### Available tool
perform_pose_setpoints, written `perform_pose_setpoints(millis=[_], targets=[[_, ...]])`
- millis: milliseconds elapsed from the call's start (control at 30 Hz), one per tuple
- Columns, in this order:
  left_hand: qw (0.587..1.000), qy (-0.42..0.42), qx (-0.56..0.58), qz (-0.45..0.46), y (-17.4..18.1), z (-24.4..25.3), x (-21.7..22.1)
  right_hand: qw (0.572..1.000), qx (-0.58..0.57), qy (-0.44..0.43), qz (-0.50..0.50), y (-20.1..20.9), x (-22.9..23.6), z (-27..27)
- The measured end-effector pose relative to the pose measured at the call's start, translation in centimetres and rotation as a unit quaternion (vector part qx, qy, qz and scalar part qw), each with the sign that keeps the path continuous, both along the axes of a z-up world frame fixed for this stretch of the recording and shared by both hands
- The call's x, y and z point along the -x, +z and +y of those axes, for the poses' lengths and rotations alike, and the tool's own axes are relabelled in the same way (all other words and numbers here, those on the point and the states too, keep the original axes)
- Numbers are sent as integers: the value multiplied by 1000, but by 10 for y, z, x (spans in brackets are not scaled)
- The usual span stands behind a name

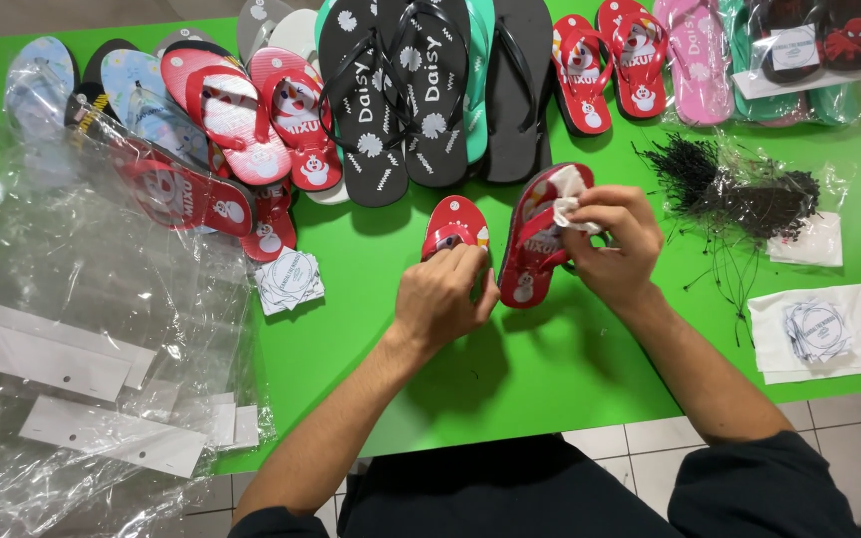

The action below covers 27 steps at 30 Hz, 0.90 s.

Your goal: The person uses scissors to trim a small piece of material from a red flip-flop, then wipes the flip-flop with a white cloth. The person handles the flip-flop and scissors, then sets the flip-flop down on the table.

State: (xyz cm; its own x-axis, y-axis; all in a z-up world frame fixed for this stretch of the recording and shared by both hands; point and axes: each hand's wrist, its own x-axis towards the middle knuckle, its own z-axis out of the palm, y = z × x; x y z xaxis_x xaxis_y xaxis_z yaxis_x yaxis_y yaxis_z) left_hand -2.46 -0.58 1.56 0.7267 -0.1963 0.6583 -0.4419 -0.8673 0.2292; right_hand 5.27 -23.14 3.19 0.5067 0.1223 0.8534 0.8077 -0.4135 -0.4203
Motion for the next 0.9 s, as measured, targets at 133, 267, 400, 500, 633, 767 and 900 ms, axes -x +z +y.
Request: perform_pose_setpoints(millis=[133,267,400,500,633,767,900], targets=[[1000,0,6,-7,3,2,-1,993,-21,-29,-111,-42,-10,-33],[1000,-15,19,-9,11,3,0,970,64,65,-225,-64,-6,-45],[998,-36,44,-1,10,2,3,954,136,134,-232,-62,4,-58],[996,-74,52,6,13,1,6,946,116,147,-264,-63,4,-45],[995,-79,54,9,10,-3,6,932,83,160,-314,-58,3,-23],[993,-86,82,-8,8,-7,6,979,7,105,-177,-30,6,-12],[973,-145,178,25,3,-14,8,990,-72,89,-84,-13,14,-1]])
